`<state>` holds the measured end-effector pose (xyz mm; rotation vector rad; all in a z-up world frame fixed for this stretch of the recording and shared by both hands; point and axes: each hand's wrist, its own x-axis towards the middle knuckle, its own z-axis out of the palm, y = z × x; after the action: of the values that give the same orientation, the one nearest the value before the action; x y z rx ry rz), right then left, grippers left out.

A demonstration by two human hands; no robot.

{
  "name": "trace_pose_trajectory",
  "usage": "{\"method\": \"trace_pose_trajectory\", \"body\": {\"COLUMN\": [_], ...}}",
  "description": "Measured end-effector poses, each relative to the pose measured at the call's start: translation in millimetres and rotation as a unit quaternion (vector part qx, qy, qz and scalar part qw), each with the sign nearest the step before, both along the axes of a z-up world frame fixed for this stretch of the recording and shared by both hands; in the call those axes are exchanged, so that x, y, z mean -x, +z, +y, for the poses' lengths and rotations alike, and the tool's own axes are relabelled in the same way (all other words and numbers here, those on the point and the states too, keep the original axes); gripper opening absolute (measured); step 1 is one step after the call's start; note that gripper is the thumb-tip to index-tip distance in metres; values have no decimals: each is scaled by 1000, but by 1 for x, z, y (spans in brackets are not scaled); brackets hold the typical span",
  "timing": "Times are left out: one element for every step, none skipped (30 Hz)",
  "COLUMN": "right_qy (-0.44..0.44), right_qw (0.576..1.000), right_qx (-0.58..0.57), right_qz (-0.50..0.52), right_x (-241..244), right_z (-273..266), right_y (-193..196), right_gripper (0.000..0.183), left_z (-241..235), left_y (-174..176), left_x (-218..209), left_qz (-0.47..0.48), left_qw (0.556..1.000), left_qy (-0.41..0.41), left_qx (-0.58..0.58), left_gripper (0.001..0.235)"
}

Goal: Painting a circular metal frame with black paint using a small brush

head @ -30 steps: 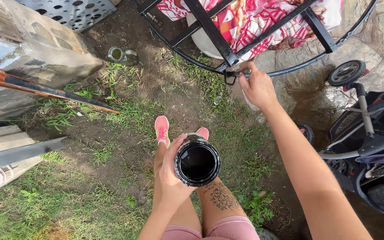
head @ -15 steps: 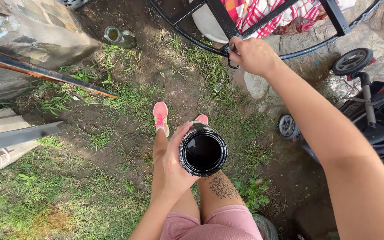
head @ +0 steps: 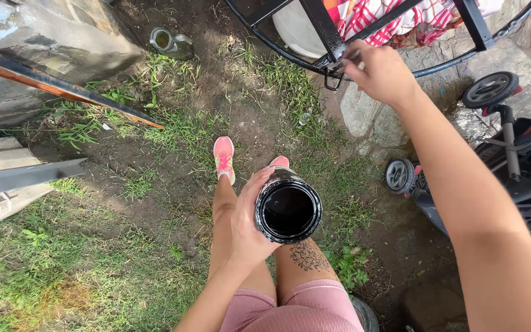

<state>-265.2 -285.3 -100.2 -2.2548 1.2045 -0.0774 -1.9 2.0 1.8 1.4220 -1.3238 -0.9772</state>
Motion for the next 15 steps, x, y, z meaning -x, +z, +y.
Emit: {"method": "trace_pose_trajectory", "body": {"right_qy": [2, -109, -220, -220, -314, -400, -395, -442, -489, -486, -431, -366, -361, -293, -225], "right_qw": [1000, 989, 954, 954, 897, 817, 819, 777, 730, 732, 757, 757, 758, 764, 762], "right_qx": [1, -10, -22, -22, -29, -37, -41, -4, 32, 28, 184, 336, 334, 383, 432], "right_qz": [2, -102, -203, -200, -311, -414, -415, -448, -477, -476, -455, -424, -428, -429, -427], "right_x": [7, 14, 21, 26, 29, 32, 25, 19, 15, 5, -3, -11, -10, -8, -7], "right_z": [12, 24, 38, 57, 72, 87, 109, 131, 155, 178, 201, 225, 240, 256, 272], "right_y": [13, 26, 40, 43, 46, 49, 62, 75, 89, 98, 108, 119, 115, 111, 107], "right_gripper": [22, 17, 20, 20, 19, 19, 19, 17, 14, 14, 11, 31, 31, 34, 37], "left_z": [0, 1, 1, 1, 0, -1, -1, -2, -1, -4, -9, -13, -15, -17, -21], "left_y": [0, -1, -1, -3, -4, -6, -13, -19, -25, -24, -24, -22, -23, -24, -25], "left_x": [1, 1, 1, 2, 2, 2, 2, 2, 4, 4, 6, 8, 12, 15, 18], "left_qz": [2, 0, -2, 1, 4, 7, 6, -11, -28, -28, -44, -60, -62, -76, -89], "left_qw": [1000, 1000, 1000, 1000, 1000, 1000, 1000, 999, 999, 999, 997, 995, 995, 993, 991], "left_qy": [2, 8, 11, 10, 11, 11, 17, 10, 1, 6, 4, 2, 9, 8, 4], "left_qx": [1, 4, 6, 6, 14, 23, 22, 32, 40, 38, 58, 78, 79, 88, 97], "left_gripper": [82, 83, 83, 83, 81, 79, 79, 80, 82, 82, 78, 74, 74, 64, 56]}}
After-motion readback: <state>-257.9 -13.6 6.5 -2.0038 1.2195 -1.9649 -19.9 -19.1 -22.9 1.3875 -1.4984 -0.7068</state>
